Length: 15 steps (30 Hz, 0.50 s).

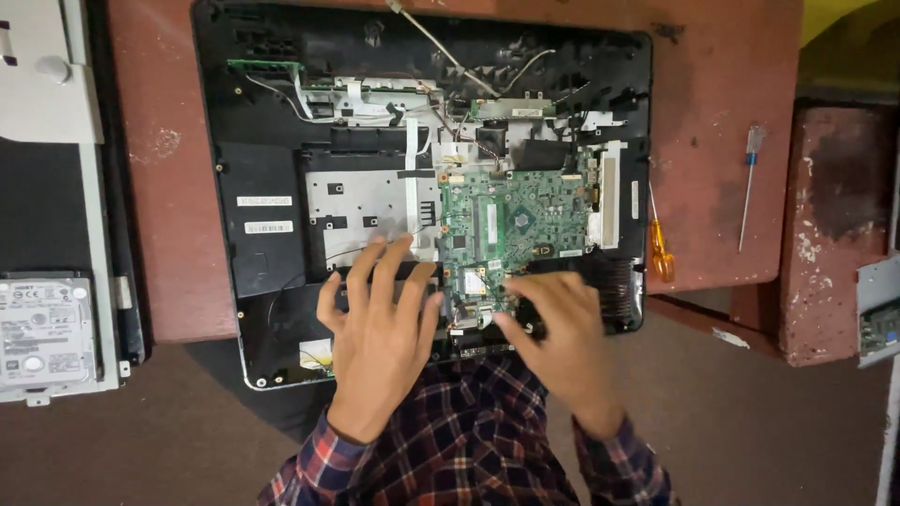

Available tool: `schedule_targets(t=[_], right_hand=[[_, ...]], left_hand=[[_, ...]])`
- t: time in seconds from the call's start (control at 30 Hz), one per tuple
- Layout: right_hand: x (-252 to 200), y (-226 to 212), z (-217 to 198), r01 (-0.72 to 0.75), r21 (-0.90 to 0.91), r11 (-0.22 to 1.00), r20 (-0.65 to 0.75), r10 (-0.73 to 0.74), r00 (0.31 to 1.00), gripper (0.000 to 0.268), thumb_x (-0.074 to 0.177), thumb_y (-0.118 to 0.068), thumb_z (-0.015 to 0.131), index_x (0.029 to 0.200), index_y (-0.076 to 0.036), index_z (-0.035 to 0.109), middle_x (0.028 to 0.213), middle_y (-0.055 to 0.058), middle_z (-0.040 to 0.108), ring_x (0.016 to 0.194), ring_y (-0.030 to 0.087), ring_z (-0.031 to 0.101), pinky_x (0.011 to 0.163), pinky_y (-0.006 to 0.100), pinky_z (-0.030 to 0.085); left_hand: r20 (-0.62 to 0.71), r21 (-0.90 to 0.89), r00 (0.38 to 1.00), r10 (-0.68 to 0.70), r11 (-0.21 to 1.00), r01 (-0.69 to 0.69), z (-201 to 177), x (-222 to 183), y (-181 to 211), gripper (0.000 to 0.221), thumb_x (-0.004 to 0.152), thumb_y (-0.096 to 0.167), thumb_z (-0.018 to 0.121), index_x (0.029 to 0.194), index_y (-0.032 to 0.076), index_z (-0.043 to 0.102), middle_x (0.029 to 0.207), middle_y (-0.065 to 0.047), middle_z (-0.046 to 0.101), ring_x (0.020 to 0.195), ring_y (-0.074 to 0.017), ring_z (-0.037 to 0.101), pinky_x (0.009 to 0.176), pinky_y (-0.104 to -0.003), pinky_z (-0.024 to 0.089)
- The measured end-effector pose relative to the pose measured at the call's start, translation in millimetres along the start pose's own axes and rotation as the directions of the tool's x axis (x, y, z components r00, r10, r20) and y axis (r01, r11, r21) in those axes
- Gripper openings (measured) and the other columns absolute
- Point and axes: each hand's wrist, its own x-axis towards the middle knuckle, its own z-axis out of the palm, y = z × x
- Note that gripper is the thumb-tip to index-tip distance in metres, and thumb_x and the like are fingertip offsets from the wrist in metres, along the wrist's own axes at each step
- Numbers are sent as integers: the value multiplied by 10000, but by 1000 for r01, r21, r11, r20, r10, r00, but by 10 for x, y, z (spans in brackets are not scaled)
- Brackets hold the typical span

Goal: Disassembling and inspecting the internal components of an all-in-one computer using a screwdriver.

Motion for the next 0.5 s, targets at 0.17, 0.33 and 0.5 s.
schedule_targets(t=[0.17,0.33,0.5], right_hand=[[38,-200,46,1,105,994,-7,-1,1000,215,933,-162,751,1139,-159,688,936,-33,679,933,189,586,850,394,418],[111,-237,12,209,122,970,-155,-189,970,117,938,-119,736,1050,-137,768,881,6,722,873,204,634,718,325,486],[243,-174,-22,195,106,975,-244,-165,956,168,989,-107,671,1115,-115,782,977,30,720,894,228,614,717,337,486]], left_hand=[[0,-18,1000,-4,1000,4,22,-32,-22,183,1047,220,619,1228,188,630,1428,-36,576,1380,-265,502,1113,-460,225],[-23,-90,1000,21,996,-23,114,-48,-26,244,1004,142,636,1247,153,611,1371,-103,612,1329,-314,528,1053,-537,247],[-3,-57,999,46,997,-46,70,-16,-15,305,992,108,625,1289,162,584,1375,-108,597,1338,-304,519,1059,-531,247]])
